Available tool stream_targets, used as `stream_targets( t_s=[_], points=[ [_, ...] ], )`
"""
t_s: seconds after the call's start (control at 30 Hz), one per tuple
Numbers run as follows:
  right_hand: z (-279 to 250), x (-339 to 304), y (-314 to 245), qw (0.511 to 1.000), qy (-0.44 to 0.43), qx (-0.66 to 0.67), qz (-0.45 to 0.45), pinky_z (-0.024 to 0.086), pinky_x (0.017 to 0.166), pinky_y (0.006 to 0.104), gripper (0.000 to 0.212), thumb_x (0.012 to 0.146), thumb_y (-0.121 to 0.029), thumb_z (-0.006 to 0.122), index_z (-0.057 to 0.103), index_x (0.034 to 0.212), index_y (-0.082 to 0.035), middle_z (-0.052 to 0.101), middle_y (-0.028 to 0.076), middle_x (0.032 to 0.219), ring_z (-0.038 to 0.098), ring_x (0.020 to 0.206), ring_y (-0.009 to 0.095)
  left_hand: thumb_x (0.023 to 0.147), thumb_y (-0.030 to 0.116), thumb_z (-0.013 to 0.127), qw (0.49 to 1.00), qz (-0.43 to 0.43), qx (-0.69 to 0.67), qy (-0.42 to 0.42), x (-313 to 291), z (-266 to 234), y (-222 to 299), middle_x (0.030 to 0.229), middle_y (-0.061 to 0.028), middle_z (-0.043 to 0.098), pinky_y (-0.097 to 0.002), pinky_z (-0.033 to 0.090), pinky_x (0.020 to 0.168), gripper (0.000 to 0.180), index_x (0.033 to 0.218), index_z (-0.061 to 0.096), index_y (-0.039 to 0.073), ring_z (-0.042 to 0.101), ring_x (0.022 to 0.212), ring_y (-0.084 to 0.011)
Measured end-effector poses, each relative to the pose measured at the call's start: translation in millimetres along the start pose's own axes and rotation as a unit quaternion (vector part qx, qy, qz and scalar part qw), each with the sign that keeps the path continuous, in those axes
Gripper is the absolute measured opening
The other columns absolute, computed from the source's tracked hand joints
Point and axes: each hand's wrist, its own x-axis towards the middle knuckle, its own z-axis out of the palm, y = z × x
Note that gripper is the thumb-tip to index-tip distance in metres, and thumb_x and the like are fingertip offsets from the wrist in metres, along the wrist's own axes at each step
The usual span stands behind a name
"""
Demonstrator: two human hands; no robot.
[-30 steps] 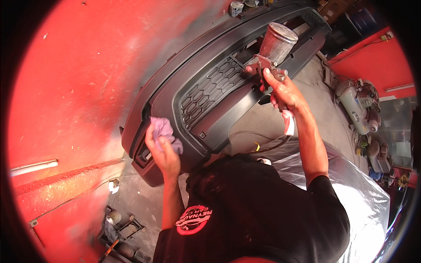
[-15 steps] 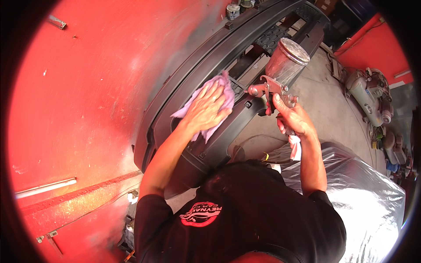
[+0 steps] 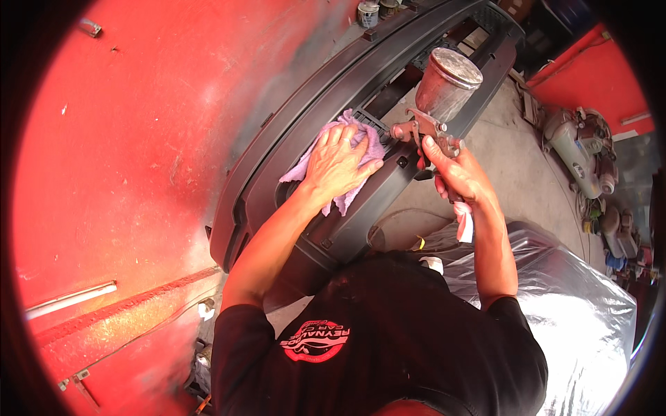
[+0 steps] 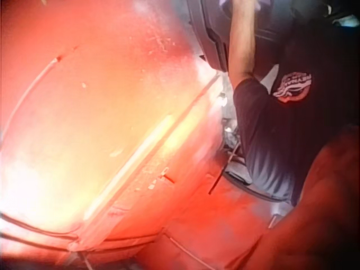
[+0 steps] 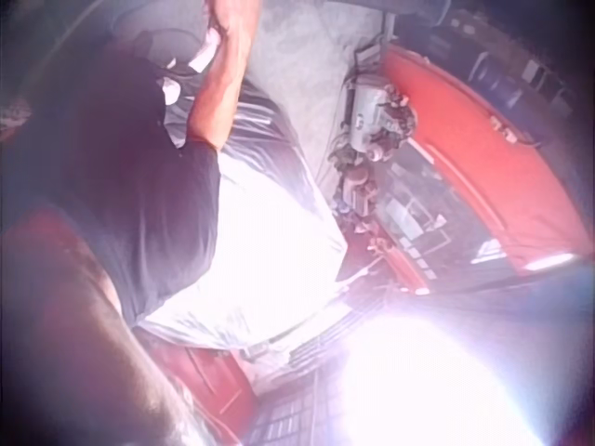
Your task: The person cleans and paints a car bumper using a cloth and a spray gun, then moves the bumper.
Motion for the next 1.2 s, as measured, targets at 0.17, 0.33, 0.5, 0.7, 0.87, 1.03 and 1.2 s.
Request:
stream_targets(
  t_s=[0.17, 0.33, 0.5, 0.7, 0.87, 1.03, 1.2],
  points=[
    [7, 2, 4, 1.0, -0.002, 0.025, -0.003, 0.036, 0.038, 0.026, 0.055, 0.094, -0.06, 0.056, 0.06, 0.095, -0.006, 0.06, 0.001, 0.075, 0.047, 0.045, 0.008, 0.089, 0.046, 0.059, 0.996, -0.074, 0.032, 0.028, 23, 10, 22, 0.115, -0.0191, 0.057, -0.0517, 0.031, 0.103, 0.051, 0.106, 0.072, 0.0, 0.046, 0.117, -0.0337],
    [5, 7, 10, 1.0, -0.002, 0.002, -0.008, 0.037, 0.038, 0.026, 0.053, 0.094, -0.059, 0.056, 0.059, 0.095, -0.006, 0.06, 0.001, 0.076, 0.047, 0.045, 0.008, 0.09, 0.045, 0.053, 0.991, -0.051, 0.115, -0.037, 41, 9, 29, 0.116, -0.0186, 0.06, -0.0499, 0.029, 0.105, 0.05, 0.113, 0.069, 0.003, 0.048, 0.118, -0.0324],
    [5, 1, 9, 1.0, 0.007, -0.008, -0.016, 0.037, 0.038, 0.0261, 0.053, 0.095, -0.058, 0.056, 0.059, 0.095, -0.005, 0.059, 0.002, 0.075, 0.047, 0.045, 0.008, 0.089, 0.044, 0.056, 0.995, -0.043, 0.073, -0.046, 36, 4, 21, 0.113, -0.0194, 0.061, -0.0489, 0.033, 0.105, 0.047, 0.106, 0.067, 0.001, 0.051, 0.115, -0.0332],
    [-1, 2, 0, 0.999, 0.027, 0.011, -0.04, 0.037, 0.038, 0.0264, 0.055, 0.094, -0.059, 0.055, 0.06, 0.092, -0.004, 0.056, 0.002, 0.068, 0.047, 0.045, 0.009, 0.09, 0.033, 0.065, 0.985, -0.169, -0.037, 0.011, -61, -3, 20, 0.137, -0.0304, 0.046, -0.0502, 0.036, 0.108, 0.05, 0.119, 0.053, -0.006, 0.043, 0.13, -0.0449],
    [10, 25, -27, 0.998, -0.038, -0.043, -0.024, 0.039, 0.041, 0.0272, 0.063, 0.089, -0.066, 0.057, 0.06, 0.094, -0.004, 0.053, 0.002, 0.065, 0.048, 0.046, 0.009, 0.092, 0.03, 0.063, 0.964, -0.26, -0.038, -0.026, -109, -17, 41, 0.143, -0.0287, 0.041, -0.0505, 0.034, 0.11, 0.05, 0.124, 0.049, -0.005, 0.039, 0.134, -0.0451],
    [27, 48, -26, 0.988, -0.084, -0.112, -0.061, 0.046, 0.046, 0.0302, 0.056, 0.093, -0.065, 0.051, 0.064, 0.129, -0.024, 0.054, 0.001, 0.07, 0.052, 0.049, 0.011, 0.092, 0.03, 0.062, 0.962, -0.272, -0.025, -0.013, -109, -20, 41, 0.145, -0.0271, 0.04, -0.0507, 0.034, 0.109, 0.049, 0.125, 0.049, -0.004, 0.038, 0.134, -0.0453],
    [26, 48, -35, 0.985, -0.082, -0.151, -0.018, 0.046, 0.046, 0.0307, 0.054, 0.094, -0.063, 0.049, 0.062, 0.132, -0.027, 0.055, 0.002, 0.075, 0.052, 0.049, 0.012, 0.093, 0.03, 0.061, 0.961, -0.274, -0.036, -0.009, -111, -17, 41, 0.146, -0.0249, 0.041, -0.0513, 0.033, 0.109, 0.048, 0.126, 0.05, -0.003, 0.038, 0.134, -0.0449]
  ],
)
